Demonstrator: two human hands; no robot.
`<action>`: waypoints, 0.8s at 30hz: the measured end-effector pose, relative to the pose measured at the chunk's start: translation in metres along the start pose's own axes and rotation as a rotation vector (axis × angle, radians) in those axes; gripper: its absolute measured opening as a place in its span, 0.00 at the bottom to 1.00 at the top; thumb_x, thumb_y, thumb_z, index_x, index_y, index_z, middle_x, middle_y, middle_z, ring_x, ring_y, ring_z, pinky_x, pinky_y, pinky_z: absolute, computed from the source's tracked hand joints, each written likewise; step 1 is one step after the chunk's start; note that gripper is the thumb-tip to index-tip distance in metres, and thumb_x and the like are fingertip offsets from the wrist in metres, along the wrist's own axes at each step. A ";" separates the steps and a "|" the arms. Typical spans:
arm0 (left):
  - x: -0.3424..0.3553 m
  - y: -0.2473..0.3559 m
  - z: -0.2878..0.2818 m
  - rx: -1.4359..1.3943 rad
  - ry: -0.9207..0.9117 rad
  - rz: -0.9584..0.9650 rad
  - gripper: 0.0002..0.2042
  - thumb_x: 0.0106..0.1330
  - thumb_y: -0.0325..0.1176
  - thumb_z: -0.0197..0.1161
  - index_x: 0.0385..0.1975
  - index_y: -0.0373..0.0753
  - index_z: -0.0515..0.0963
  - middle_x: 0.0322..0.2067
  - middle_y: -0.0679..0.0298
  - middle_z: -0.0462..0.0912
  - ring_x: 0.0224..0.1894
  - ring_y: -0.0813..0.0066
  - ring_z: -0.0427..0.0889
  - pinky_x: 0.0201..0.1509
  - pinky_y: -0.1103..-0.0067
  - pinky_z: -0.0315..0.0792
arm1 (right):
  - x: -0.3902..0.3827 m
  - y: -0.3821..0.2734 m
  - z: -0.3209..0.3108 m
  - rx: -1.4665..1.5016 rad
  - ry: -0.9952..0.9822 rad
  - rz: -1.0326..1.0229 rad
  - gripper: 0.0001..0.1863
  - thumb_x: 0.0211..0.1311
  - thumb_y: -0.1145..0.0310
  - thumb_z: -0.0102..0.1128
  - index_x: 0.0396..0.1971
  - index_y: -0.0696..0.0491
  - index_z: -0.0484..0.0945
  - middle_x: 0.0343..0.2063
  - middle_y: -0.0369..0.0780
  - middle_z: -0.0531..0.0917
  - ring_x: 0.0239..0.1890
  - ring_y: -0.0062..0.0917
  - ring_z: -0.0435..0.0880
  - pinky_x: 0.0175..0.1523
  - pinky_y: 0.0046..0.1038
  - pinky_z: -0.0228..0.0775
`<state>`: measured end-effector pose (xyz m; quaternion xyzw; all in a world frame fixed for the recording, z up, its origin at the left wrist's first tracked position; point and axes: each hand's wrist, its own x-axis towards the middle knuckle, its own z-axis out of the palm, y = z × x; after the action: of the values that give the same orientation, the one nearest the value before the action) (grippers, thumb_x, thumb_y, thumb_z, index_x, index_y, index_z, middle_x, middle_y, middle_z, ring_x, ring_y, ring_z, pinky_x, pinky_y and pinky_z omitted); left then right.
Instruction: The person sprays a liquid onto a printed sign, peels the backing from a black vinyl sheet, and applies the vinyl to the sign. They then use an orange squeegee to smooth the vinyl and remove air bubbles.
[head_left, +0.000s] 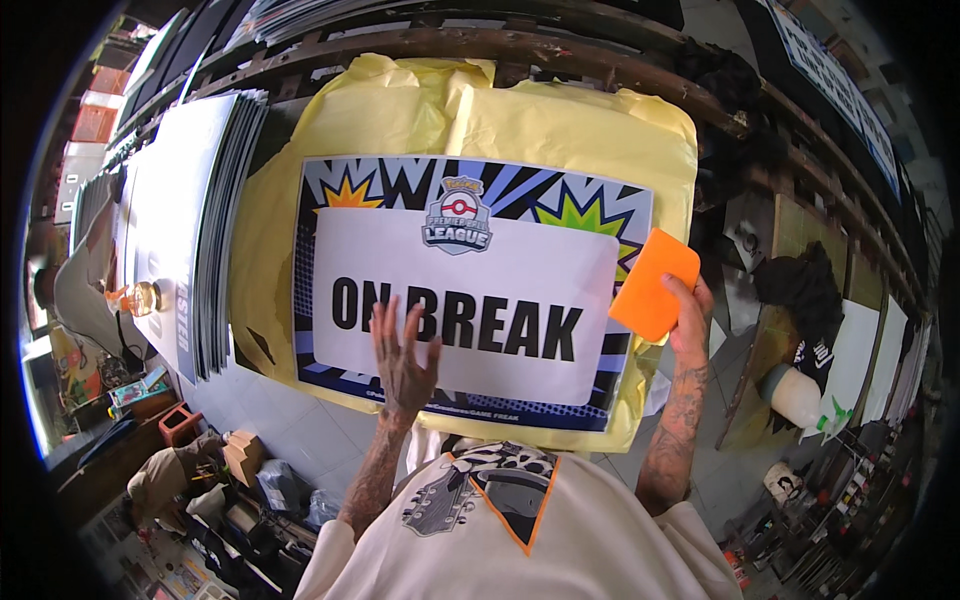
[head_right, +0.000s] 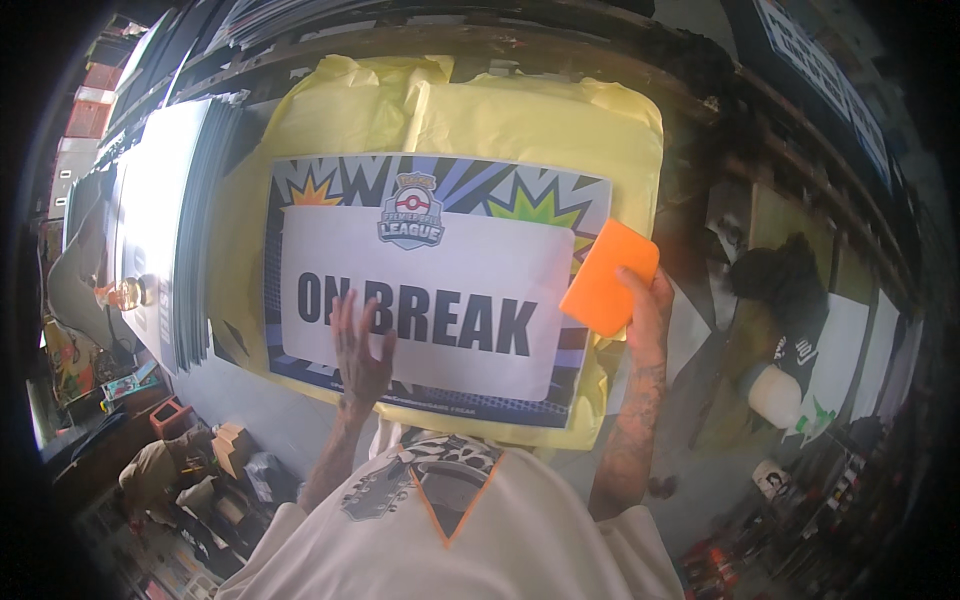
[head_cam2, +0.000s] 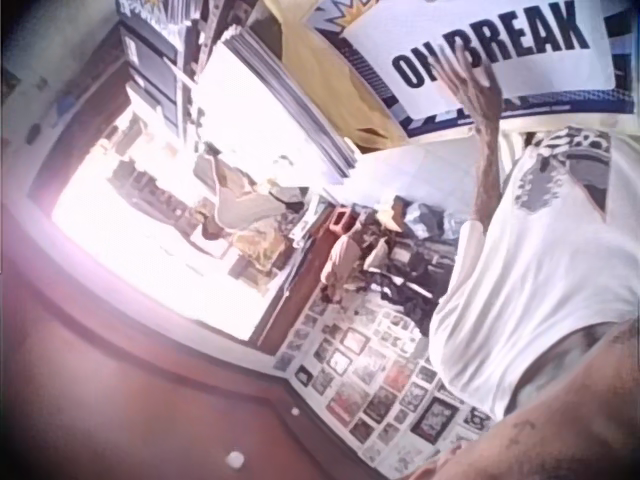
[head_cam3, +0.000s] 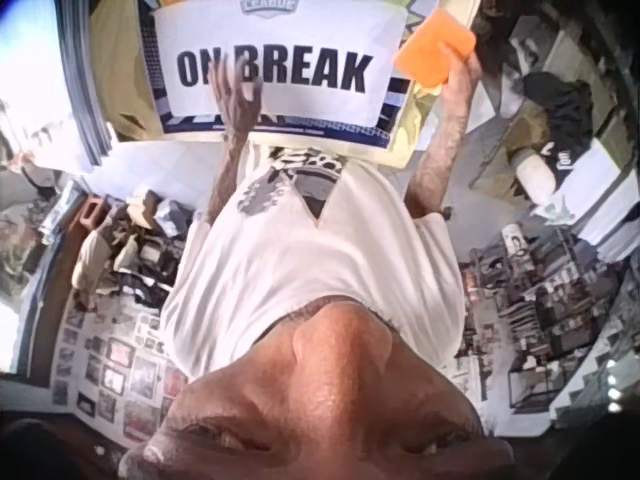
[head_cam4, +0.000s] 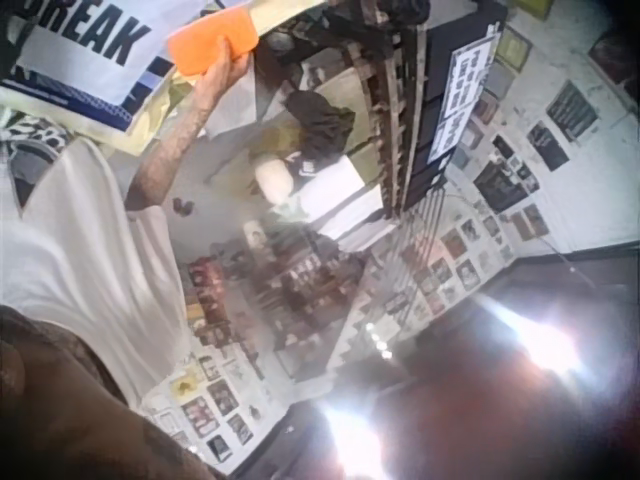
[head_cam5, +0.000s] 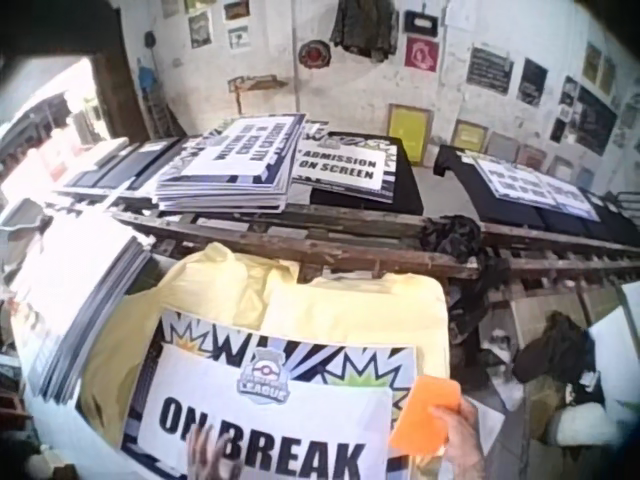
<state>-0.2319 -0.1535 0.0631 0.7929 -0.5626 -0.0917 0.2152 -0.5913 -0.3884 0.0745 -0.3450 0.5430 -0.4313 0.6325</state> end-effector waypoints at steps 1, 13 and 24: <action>0.001 -0.009 -0.007 -0.021 0.063 -0.078 0.25 0.72 0.39 0.63 0.68 0.45 0.69 0.73 0.50 0.60 0.78 0.43 0.51 0.79 0.51 0.50 | -0.006 -0.005 0.009 -0.057 -0.005 0.010 0.16 0.65 0.73 0.64 0.51 0.61 0.79 0.45 0.39 0.86 0.45 0.22 0.85 0.51 0.26 0.77; -0.136 -0.135 -0.105 -0.657 0.106 -0.767 0.19 0.74 0.41 0.63 0.58 0.38 0.73 0.53 0.60 0.78 0.57 0.67 0.76 0.59 0.68 0.70 | 0.122 -0.038 0.286 -1.094 -0.880 -0.199 0.23 0.48 0.66 0.72 0.46 0.57 0.85 0.43 0.38 0.87 0.46 0.23 0.84 0.55 0.26 0.73; -0.174 -0.199 -0.147 -1.207 -0.190 -0.976 0.18 0.73 0.40 0.64 0.57 0.37 0.78 0.50 0.61 0.84 0.50 0.72 0.83 0.52 0.76 0.76 | 0.211 -0.006 0.392 -1.469 -1.138 0.472 0.14 0.53 0.65 0.75 0.36 0.58 0.88 0.35 0.37 0.89 0.44 0.19 0.84 0.51 0.25 0.73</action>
<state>-0.0660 0.0980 0.0888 0.6852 -0.0191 -0.5336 0.4954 -0.1984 -0.5978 0.0653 -0.6949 0.3448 0.3877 0.4979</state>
